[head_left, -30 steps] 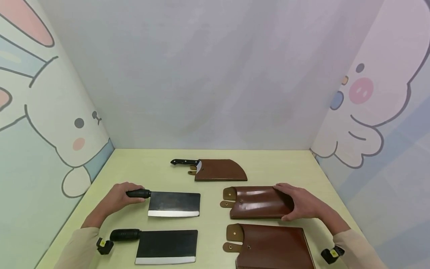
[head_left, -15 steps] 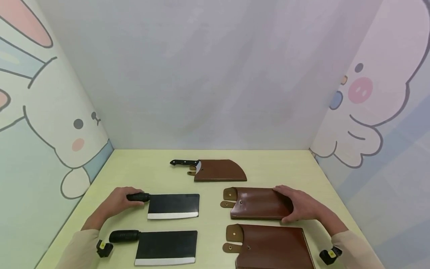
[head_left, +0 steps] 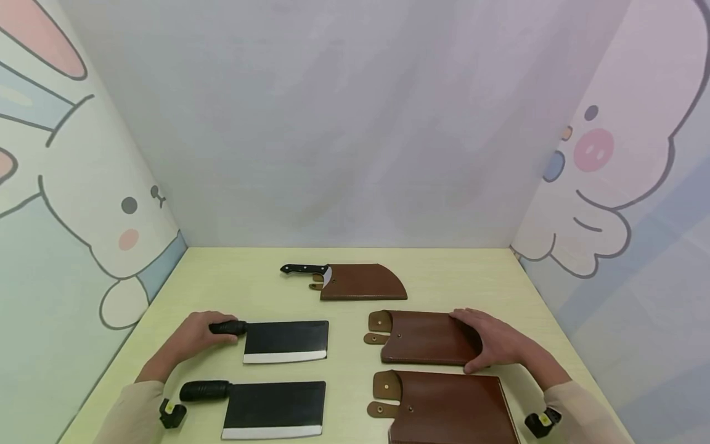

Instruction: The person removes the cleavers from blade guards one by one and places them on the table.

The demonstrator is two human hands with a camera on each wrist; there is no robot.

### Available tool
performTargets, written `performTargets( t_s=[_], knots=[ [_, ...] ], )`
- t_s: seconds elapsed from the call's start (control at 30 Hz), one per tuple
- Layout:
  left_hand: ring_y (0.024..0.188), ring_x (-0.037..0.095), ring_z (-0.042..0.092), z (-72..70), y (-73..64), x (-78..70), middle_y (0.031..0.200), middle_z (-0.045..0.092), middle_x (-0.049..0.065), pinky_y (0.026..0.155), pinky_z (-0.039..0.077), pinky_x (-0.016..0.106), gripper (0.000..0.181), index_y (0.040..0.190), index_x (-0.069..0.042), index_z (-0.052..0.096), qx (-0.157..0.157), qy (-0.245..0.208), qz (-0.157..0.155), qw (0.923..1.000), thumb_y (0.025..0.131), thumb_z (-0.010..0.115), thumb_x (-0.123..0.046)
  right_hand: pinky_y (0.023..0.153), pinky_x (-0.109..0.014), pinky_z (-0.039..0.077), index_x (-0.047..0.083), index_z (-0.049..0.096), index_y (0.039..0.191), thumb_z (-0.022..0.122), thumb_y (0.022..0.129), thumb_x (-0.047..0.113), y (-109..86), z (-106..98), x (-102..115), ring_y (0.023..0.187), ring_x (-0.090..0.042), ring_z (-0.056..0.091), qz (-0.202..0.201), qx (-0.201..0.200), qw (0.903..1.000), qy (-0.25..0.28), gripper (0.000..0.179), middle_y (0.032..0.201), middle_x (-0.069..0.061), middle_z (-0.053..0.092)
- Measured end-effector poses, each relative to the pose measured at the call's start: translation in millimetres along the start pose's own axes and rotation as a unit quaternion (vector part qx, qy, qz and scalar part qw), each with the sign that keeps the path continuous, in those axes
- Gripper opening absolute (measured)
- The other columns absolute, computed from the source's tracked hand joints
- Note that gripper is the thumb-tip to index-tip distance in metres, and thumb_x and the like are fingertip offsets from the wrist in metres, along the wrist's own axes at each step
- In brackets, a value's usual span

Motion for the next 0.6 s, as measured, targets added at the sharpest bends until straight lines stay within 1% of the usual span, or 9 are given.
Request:
performTargets(
  t_s=[0.1,0.23,0.3,0.43,0.5,0.6],
  knots=[
    [0.104,0.029,0.067,2.0,0.2,2.5,0.113,0.074,0.007,0.082,0.052,0.046,0.055,0.120,-0.011,0.076,0.001,0.002,0.000,1.0000,0.081,0.083,-0.049,0.103,-0.065,0.041,0.012,0.040,0.157,0.084,0.063,0.075,-0.4,-0.1,0.9,0.144,-0.047,0.037,-0.001,0.002,1.0000,0.000,0.121,0.159,-0.018,0.040],
    [0.106,0.028,0.067,3.9,0.3,5.3,0.113,0.074,0.003,0.087,0.052,0.048,0.052,0.118,-0.013,0.077,-0.001,0.005,-0.001,1.0000,0.080,0.084,-0.047,0.104,-0.062,0.042,0.014,0.038,0.158,0.084,0.064,0.075,-1.6,0.1,1.9,0.147,-0.045,0.034,0.003,0.006,1.0000,0.005,0.122,0.162,-0.017,0.034],
    [0.105,0.027,0.067,3.8,0.7,5.7,0.112,0.074,0.002,0.087,0.052,0.048,0.050,0.117,-0.012,0.077,-0.001,0.004,0.004,1.0000,0.081,0.085,-0.046,0.104,-0.061,0.043,0.014,0.037,0.159,0.083,0.064,0.075,-2.0,-0.6,2.8,0.147,-0.044,0.034,0.005,0.006,0.9999,0.008,0.122,0.164,-0.017,0.031],
    [0.107,0.031,0.068,0.7,2.7,4.2,0.112,0.074,0.004,0.089,0.053,0.051,0.055,0.119,-0.010,0.076,-0.005,0.005,0.016,0.9999,0.081,0.084,-0.049,0.102,-0.061,0.045,0.011,0.039,0.157,0.083,0.067,0.073,-1.9,-6.0,5.8,0.144,-0.045,0.039,0.001,-0.010,0.9998,0.014,0.117,0.163,-0.021,0.032],
    [0.107,0.033,0.067,-3.6,3.5,0.0,0.113,0.074,0.006,0.089,0.053,0.052,0.059,0.123,-0.007,0.073,-0.009,-0.002,0.012,0.9999,0.083,0.082,-0.050,0.102,-0.062,0.044,0.009,0.042,0.156,0.081,0.071,0.072,-1.0,-9.2,6.9,0.143,-0.046,0.040,-0.003,-0.024,0.9996,0.014,0.112,0.162,-0.022,0.034],
    [0.107,0.033,0.066,-10.8,6.1,-7.5,0.116,0.072,0.008,0.086,0.053,0.051,0.062,0.129,-0.006,0.070,-0.024,-0.015,-0.008,0.9996,0.088,0.077,-0.051,0.102,-0.063,0.043,0.007,0.044,0.154,0.078,0.077,0.070,1.6,-12.9,7.8,0.142,-0.046,0.040,-0.008,-0.043,0.9990,0.008,0.105,0.160,-0.022,0.036]
  ],
)
Point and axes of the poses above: each hand's wrist, its own y-axis towards the middle knuckle, its own z-axis out of the palm, x = y × z, the point moved 1 cm from there along y, towards the middle knuckle
